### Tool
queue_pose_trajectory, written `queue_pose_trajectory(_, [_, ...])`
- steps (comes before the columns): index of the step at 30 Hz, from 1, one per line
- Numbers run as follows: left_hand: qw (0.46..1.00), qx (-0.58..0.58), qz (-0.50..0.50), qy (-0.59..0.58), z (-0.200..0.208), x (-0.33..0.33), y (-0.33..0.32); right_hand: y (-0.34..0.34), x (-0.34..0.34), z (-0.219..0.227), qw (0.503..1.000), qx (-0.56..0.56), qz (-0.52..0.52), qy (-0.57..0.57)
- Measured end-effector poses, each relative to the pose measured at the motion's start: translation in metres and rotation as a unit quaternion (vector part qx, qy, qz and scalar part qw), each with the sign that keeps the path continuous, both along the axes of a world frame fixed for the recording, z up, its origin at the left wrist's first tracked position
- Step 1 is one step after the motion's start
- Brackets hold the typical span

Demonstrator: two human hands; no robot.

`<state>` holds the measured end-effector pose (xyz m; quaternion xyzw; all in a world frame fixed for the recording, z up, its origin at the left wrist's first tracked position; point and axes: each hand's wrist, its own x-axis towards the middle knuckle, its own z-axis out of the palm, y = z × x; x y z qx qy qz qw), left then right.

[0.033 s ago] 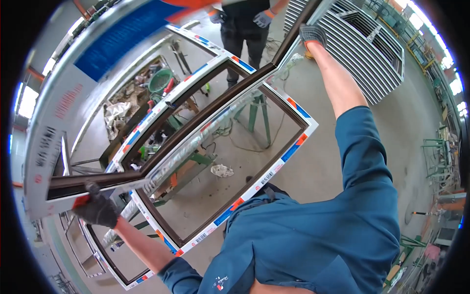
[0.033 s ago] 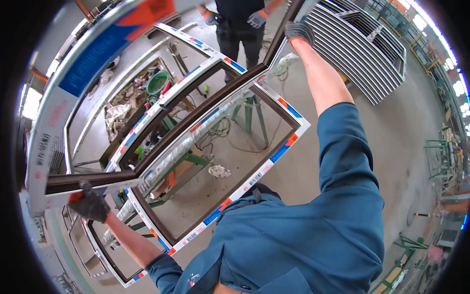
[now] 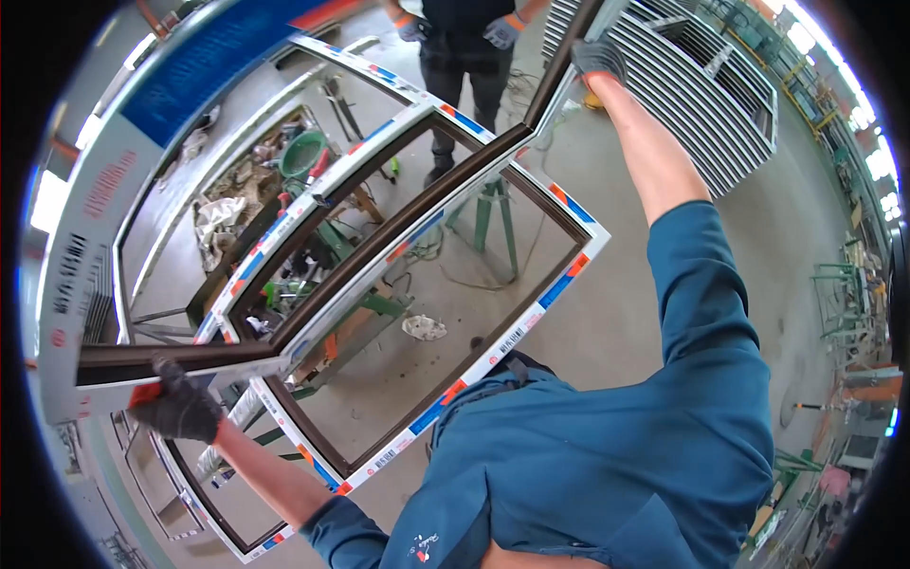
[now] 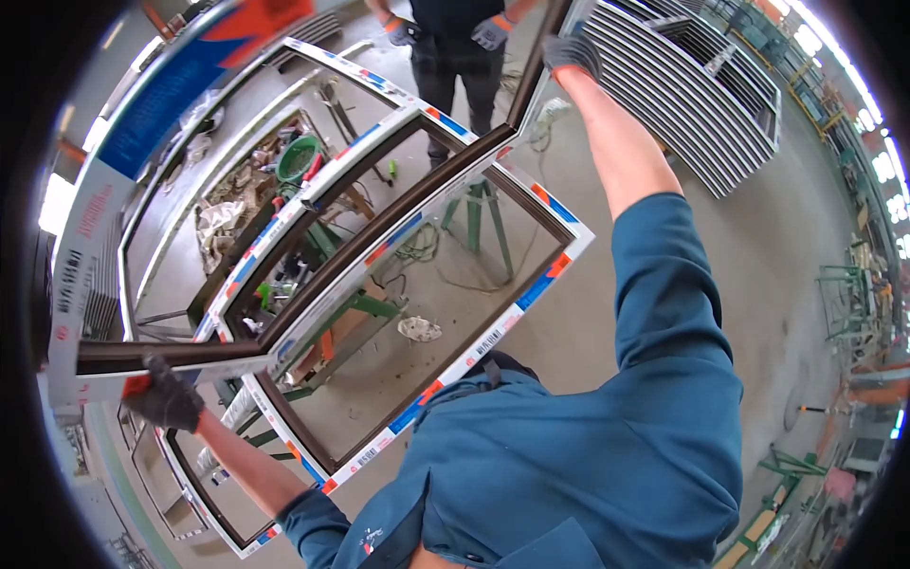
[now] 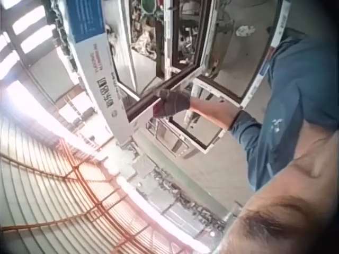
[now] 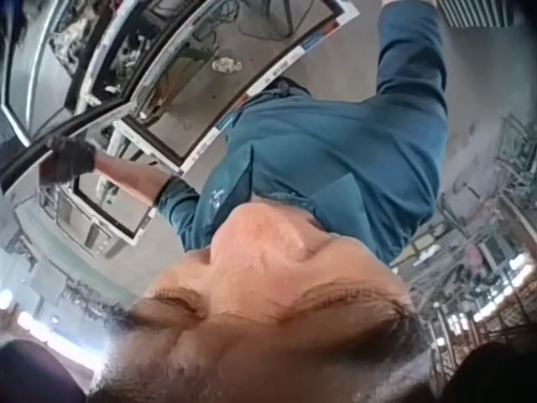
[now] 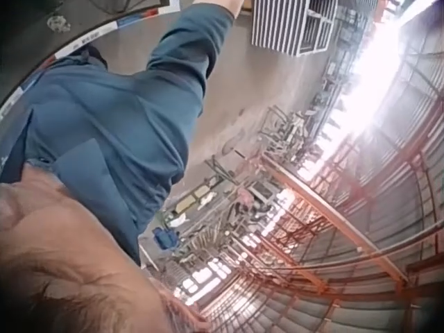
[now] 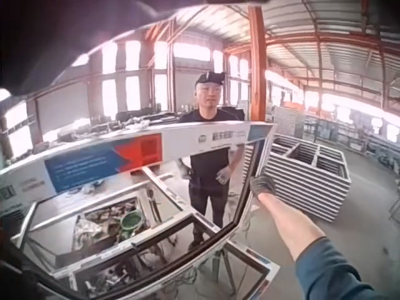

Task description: Assembling a metal window frame by applying sealant and using a mallet to fit components.

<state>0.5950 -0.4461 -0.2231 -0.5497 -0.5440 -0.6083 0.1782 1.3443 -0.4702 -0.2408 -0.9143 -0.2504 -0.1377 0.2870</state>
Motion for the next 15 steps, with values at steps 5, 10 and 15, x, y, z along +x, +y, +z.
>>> queue_pose_trajectory(5, [0.982, 0.007, 0.163, 0.095, 0.01, -0.014, -0.006, -0.012, -0.036, 0.018, 0.981, -0.121, 0.127, -0.086])
queue_pose_trajectory(10, [0.978, -0.019, 0.152, 0.144, -0.021, -0.061, -0.003, -0.019, -0.067, 0.031, 0.966, -0.162, 0.149, -0.138])
queue_pose_trajectory(15, [0.985, -0.078, 0.145, 0.045, -0.029, -0.092, -0.022, -0.029, -0.106, 0.035, 0.939, -0.201, 0.189, -0.205])
